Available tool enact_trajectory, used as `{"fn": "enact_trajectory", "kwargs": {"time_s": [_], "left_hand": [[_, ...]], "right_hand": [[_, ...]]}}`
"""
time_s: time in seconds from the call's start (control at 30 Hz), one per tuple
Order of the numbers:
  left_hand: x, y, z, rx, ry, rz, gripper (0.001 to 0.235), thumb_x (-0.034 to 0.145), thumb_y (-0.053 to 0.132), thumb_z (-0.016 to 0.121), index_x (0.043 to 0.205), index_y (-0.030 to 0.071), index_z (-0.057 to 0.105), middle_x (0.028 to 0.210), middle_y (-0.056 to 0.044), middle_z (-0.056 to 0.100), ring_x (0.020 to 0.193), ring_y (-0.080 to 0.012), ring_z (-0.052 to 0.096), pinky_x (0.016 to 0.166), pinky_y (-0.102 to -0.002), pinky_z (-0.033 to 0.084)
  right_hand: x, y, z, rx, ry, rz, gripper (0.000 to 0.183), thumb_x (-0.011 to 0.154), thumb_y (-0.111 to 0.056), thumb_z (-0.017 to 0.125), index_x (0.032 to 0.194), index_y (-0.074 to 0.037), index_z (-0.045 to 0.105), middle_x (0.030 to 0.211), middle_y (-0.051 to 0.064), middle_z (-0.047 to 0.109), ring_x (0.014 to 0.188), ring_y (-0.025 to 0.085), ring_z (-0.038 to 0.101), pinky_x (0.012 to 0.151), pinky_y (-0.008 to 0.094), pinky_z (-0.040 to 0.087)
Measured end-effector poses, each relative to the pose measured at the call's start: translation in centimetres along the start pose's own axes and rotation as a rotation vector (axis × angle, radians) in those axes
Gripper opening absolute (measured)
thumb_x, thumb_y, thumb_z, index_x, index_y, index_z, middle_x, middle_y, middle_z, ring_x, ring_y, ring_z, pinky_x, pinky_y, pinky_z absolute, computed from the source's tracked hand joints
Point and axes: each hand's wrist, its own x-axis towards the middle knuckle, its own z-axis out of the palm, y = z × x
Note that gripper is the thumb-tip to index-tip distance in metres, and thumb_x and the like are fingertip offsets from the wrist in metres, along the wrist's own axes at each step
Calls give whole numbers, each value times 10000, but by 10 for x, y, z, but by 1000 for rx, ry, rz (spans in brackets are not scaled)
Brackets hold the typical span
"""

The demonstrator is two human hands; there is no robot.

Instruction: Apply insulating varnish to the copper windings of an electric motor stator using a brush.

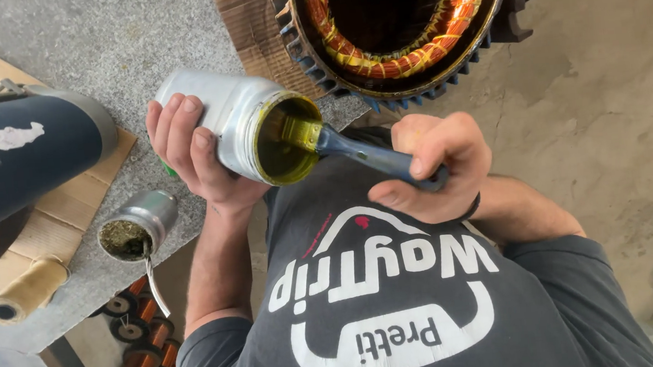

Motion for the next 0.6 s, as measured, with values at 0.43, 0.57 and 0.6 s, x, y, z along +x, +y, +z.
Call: {"fn": "enact_trajectory", "kwargs": {"time_s": [0.43,0.57,0.6], "left_hand": [[22,-2,1,1,-15,35,923,927,430,923,1558,165,303,1412,-144,494,1332,-343,513,1191,-610,374],[27,-9,5,-57,-48,-61,865,892,356,928,1502,85,377,1424,-179,514,1332,-364,523,1174,-585,399],[26,-11,5,-63,-41,-65,865,892,356,928,1502,85,377,1424,-179,514,1332,-364,523,1174,-585,399]], "right_hand": [[9,-11,-30,184,-15,244,408,1075,-393,616,1186,-7,545,925,110,679,729,128,638,635,262,530],[24,-39,-49,99,149,510,471,1059,-475,644,1162,-28,538,908,184,670,632,101,506,613,256,452],[26,-36,-52,90,145,511,471,1059,-475,644,1162,-28,538,908,184,670,632,101,506,613,256,452]]}}
